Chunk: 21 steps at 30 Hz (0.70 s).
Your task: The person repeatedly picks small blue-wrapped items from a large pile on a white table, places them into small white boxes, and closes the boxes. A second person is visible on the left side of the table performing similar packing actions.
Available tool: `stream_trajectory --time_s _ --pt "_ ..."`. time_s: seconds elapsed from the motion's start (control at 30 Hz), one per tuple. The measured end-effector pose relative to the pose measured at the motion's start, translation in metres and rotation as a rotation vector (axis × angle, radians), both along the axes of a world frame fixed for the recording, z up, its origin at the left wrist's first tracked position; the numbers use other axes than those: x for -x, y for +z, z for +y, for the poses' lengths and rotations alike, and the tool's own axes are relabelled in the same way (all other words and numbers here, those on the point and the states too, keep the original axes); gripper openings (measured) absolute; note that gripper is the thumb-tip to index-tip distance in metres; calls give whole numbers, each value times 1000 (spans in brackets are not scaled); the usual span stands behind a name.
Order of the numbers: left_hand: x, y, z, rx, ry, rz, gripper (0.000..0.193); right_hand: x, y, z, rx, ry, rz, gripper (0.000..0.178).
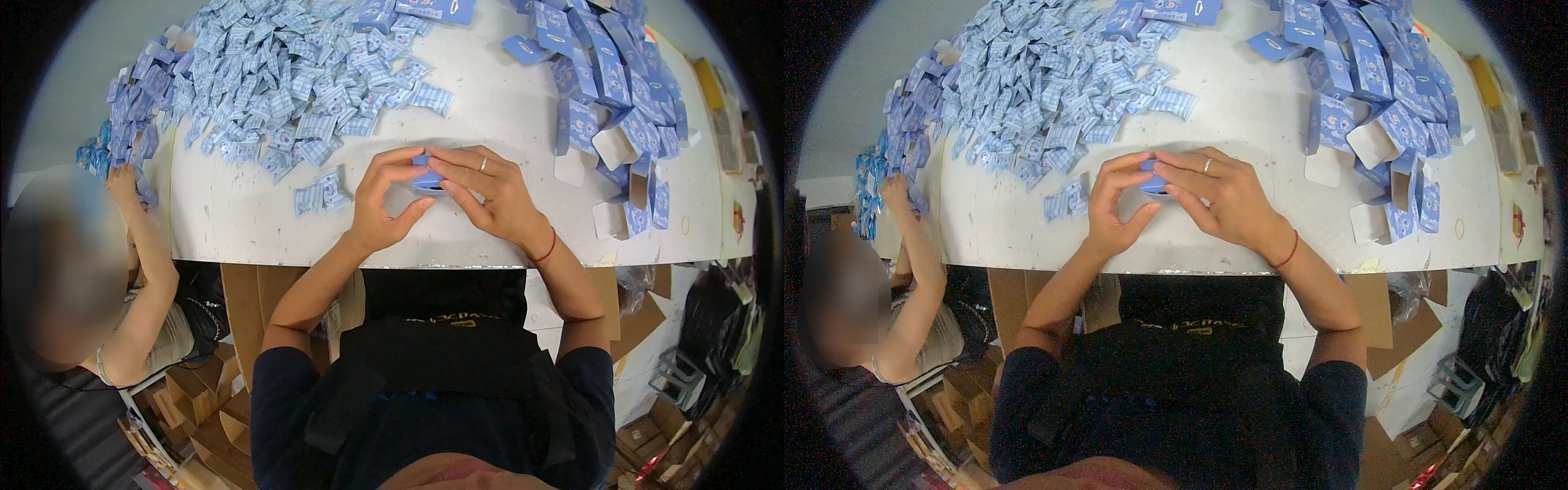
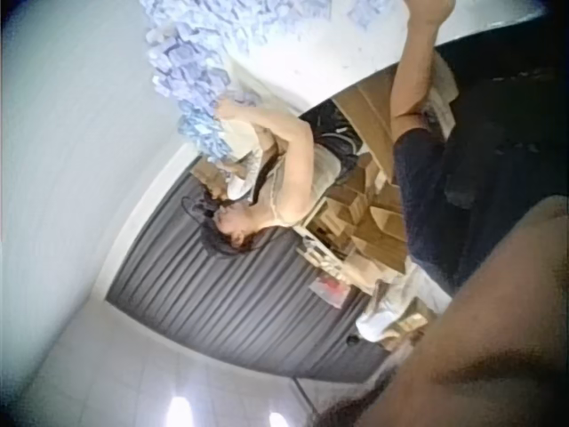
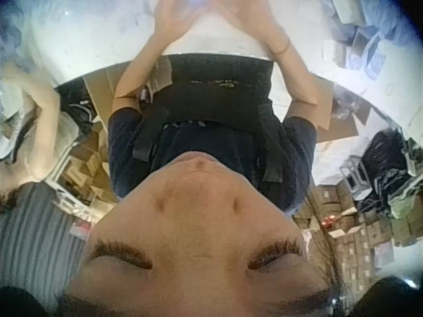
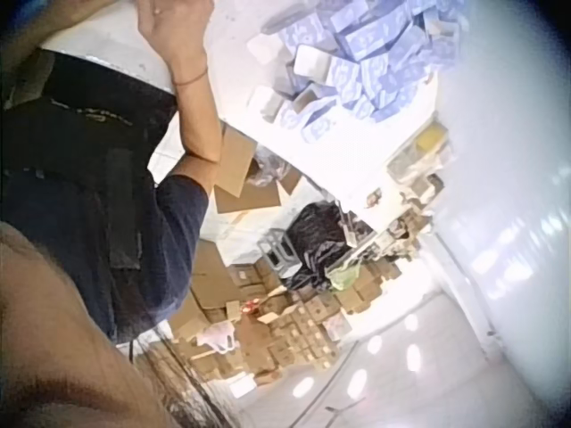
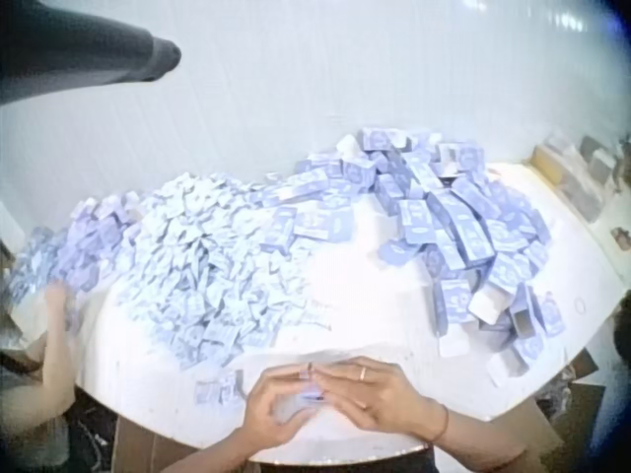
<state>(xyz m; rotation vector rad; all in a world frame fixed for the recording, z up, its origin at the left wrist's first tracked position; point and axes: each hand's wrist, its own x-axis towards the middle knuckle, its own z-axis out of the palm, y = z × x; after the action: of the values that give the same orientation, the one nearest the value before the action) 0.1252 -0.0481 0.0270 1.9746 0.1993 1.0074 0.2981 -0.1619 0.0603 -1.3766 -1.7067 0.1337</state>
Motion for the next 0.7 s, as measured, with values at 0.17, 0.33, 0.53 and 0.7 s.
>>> stream_trajectory --time_s 0.17,0.33,0.53,0.7 --pt "5 -8 6 -61 -16 25 29 -3 -11 -16 -44 8 -1 36" --pt "-6 -7 9 -167 -65 40 31 -5 -18 -21 -99 -42 -63 31" --pt "5 -8 -1 -119 -20 145 38 -16 2 -17 -50 -145 -185 28" --pt "146 65 -12 427 291 211 17 -116 3 -65 281 -945 -680 57"
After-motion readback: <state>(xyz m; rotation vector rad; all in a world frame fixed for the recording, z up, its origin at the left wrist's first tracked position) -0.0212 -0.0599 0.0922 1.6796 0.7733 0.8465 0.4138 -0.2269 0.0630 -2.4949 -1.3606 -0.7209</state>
